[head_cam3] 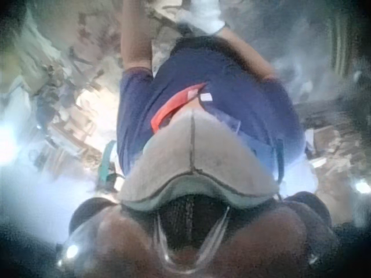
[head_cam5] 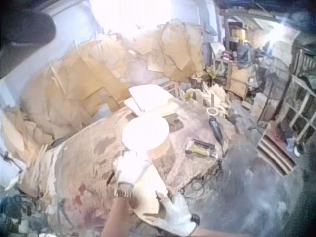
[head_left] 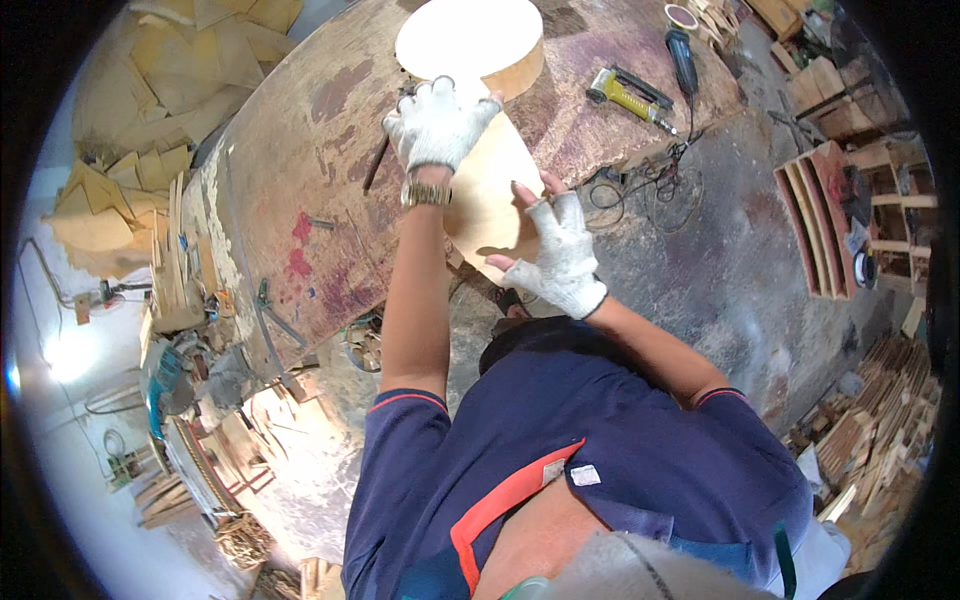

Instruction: The person sands a circular wooden piece, then assembles a small wooden chair by attaching a curved backrest and seat using a nail gun. The person repeatedly positions and fastens the parts on a workbench.

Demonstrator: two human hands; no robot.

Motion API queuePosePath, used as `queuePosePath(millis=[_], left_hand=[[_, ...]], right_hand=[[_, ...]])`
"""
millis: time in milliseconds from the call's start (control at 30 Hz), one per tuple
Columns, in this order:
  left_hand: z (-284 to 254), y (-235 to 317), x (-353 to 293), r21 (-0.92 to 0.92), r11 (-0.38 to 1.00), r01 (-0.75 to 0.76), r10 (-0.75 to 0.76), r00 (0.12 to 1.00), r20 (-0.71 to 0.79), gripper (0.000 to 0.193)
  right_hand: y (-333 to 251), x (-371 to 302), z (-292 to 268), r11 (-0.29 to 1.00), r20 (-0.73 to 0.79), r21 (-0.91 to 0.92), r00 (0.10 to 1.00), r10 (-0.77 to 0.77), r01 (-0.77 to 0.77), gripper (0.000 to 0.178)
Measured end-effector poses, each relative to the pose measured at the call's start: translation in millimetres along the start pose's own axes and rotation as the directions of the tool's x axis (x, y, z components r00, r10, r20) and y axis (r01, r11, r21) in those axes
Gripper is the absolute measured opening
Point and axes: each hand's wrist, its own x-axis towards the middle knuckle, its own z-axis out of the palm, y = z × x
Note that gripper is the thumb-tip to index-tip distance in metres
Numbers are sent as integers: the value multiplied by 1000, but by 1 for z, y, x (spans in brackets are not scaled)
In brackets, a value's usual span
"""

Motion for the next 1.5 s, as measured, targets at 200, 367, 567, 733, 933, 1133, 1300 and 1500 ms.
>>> queuePosePath(millis=[200, 367, 567, 733, 933, 1133, 1300, 1500], left_hand=[[-2, 25, -71, 34, 999, 36, -29, 981, -192, 90], [3, 44, -130, 79, 997, 9, 11, 971, -240, 103], [12, 57, -170, 109, 994, -4, 39, 946, -320, 106], [21, 65, -192, 56, 998, 22, -3, 945, -328, 110], [22, 70, -200, -59, 998, 25, -43, 946, -321, 108], [15, 71, -196, -62, 997, 43, -57, 969, -241, 107], [16, 69, -192, -82, 997, 16, -37, 965, -258, 105], [18, 69, -190, -101, 995, -10, -18, 960, -280, 100]], right_hand=[[36, -5, -47, 962, -65, 247, 989, 136, -116, 83], [126, 18, -61, 985, -141, 43, 975, 171, -166, 68], [278, 117, -45, 837, -16, -516, 979, 202, -181, 64], [370, 172, -18, 642, 125, -766, 975, 182, -21, 68], [368, 198, -25, 749, 412, -650, 767, 493, -132, 92], [205, 161, -107, 888, 565, -165, 697, 442, -429, 41], [59, 148, -177, 981, 606, 118, 793, 55, -157, 31], [-29, 161, -190, 996, 770, -5, 635, 63, -93, 40]])
